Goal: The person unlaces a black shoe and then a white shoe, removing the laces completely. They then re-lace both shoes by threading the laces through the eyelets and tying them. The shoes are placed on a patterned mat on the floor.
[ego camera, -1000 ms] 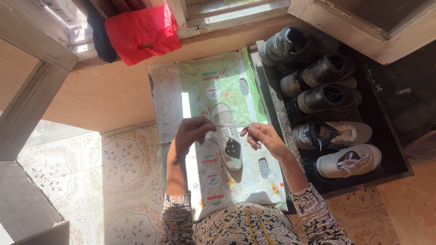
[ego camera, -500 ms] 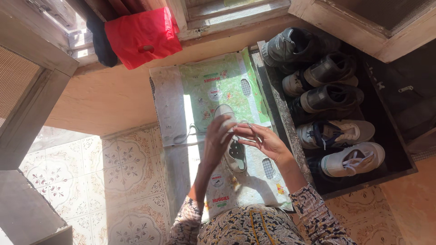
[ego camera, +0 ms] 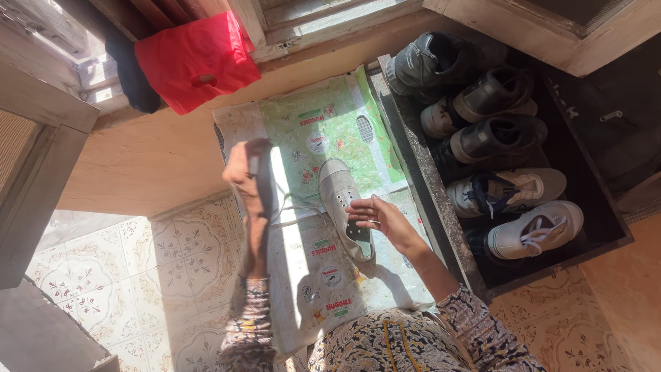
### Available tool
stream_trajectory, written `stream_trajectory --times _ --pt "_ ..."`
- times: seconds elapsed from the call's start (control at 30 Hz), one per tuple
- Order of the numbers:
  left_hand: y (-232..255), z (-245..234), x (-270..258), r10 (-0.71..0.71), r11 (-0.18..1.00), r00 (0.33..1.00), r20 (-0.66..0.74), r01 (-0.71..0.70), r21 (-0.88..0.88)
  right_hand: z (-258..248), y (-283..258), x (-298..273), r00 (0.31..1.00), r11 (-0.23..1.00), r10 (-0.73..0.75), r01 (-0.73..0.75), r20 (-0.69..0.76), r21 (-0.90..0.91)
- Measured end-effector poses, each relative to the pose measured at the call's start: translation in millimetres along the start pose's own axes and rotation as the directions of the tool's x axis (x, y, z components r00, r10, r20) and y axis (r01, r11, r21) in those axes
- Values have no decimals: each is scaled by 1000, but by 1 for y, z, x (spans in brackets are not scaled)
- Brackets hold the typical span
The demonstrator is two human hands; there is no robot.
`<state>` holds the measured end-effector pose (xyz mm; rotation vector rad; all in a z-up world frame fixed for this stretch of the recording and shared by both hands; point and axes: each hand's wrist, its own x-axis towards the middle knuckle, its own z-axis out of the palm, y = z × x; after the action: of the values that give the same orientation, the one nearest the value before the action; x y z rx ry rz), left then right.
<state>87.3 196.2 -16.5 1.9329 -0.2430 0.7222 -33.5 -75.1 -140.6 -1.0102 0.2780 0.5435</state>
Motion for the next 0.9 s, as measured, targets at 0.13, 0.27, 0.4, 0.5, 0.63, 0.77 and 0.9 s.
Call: stream_trajectory --times 0.13,0.27,0.4,0.5,0.63,0.77,0.9 --pt "-35 9 11 64 997 926 373 -75 15 6 81 1 948 994 -92 69 -305 -86" --pt "-51 76 -54 112 994 637 763 -70 -88 6 151 19 858 991 -128 127 -498 -37" --pt "-83 110 -82 120 993 468 876 -45 -112 10 182 54 820 957 -142 256 -555 133" --pt "-103 126 -89 137 987 391 910 -135 -90 5 192 80 810 827 -88 384 -580 410" --pt "-117 140 -98 321 910 302 898 -360 -204 -1 203 95 805 809 -95 406 -586 425" --pt "-121 140 -100 485 837 274 831 -420 -350 -1 199 104 821 744 -73 422 -566 517" --pt "-127 145 -111 414 822 183 891 -495 -281 -5 197 110 816 748 -11 390 -577 537"
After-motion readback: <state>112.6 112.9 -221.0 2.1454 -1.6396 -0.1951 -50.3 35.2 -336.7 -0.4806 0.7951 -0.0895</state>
